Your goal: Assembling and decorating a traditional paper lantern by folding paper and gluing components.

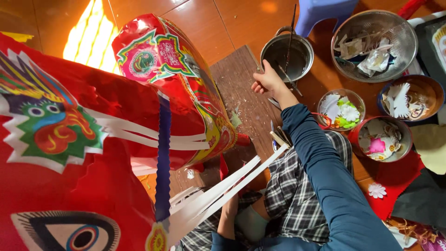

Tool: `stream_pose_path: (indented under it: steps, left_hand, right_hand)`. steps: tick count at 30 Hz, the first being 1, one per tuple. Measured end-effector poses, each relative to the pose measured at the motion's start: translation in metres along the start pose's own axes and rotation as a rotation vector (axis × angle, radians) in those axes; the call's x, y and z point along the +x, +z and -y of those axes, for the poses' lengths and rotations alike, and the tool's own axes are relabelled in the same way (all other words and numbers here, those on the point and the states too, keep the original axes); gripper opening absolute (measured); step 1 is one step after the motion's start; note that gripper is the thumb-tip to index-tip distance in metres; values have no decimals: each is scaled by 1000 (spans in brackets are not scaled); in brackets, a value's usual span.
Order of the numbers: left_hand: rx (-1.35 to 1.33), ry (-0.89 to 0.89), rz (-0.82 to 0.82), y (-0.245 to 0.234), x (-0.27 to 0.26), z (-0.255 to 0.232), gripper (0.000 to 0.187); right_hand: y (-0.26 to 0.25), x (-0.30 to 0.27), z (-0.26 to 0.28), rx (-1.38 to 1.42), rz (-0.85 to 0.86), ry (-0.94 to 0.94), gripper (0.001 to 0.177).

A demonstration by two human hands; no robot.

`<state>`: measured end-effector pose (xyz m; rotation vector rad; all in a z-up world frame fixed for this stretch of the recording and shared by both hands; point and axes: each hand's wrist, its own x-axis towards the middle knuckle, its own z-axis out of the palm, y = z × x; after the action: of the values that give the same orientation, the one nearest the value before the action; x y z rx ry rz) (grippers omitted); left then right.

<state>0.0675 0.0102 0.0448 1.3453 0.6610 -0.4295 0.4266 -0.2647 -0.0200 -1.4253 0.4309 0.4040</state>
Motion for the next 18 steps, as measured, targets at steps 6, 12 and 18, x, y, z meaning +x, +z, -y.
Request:
stream_pose_path:
  steps: [6, 12, 18]
  left_hand:
    - [-5, 0, 35, -11, -3, 29, 41]
    - [135, 212, 126, -18, 2, 44, 36]
    - [287, 382, 136, -20, 2, 46, 33]
  right_hand:
    - [3, -10, -3, -177, -56, -46, 84]
    - [-9, -105, 46, -409, -228, -96, 54]
    - [-4, -234, 99, -321, -51, -214, 45]
